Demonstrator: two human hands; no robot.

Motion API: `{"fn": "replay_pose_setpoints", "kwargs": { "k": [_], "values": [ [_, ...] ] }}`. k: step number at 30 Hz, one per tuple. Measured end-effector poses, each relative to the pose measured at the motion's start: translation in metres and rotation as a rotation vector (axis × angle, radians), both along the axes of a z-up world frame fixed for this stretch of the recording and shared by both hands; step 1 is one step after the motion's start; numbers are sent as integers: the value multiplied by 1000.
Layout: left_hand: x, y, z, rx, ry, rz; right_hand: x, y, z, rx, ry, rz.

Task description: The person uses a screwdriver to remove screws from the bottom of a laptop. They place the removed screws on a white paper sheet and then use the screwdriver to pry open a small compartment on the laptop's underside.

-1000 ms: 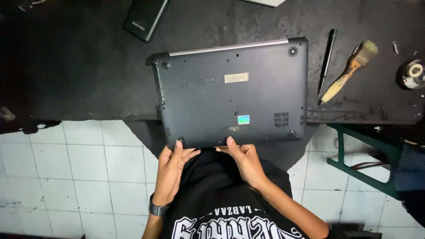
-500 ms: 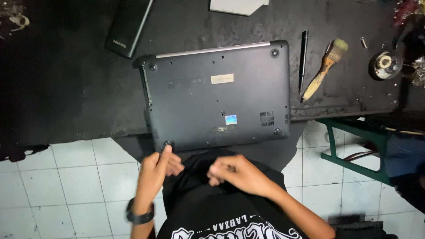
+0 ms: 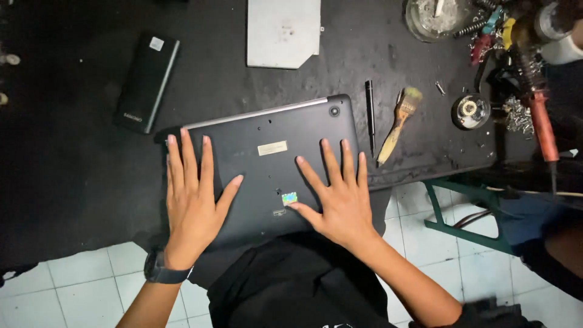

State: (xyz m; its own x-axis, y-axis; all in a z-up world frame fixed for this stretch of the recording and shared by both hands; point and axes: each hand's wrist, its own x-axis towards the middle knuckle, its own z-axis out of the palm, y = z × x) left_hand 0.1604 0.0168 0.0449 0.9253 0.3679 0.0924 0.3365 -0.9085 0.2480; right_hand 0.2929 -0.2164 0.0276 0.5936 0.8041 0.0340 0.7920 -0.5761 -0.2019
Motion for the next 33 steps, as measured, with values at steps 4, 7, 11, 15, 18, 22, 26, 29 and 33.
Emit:
{"fn": "replay_pose_setpoints", "kwargs": {
  "k": [4,7,11,15,18,22,26,29,33],
  "values": [
    [9,4,-3,-10,-26,31,6,5,0,5,22,-25],
    [20,11,-1,-52,-1,29,13,10,0,-2,12,-28],
    [33,20,-3,-50,-41,-7,23,15,-1,-4,8,-36],
    [46,26,-4,-64,-56,-1,35,21,-1,53,-4,-33],
    [50,27,-4,-62,-55,9,52,16,4,328,223,-19],
    [48,32,-4,-72,-50,-1,95,2,15,640,173,-201],
    [50,35,-5,-74,-89,-37,121,-17,-5,177,-121,-397],
    [48,33,-3,-106,-101,-12,126,-19,-15,104,-200,-329],
    [54,30,7,-200,-95,16,136,-22,-24,48,-249,-318]
  ]
}}
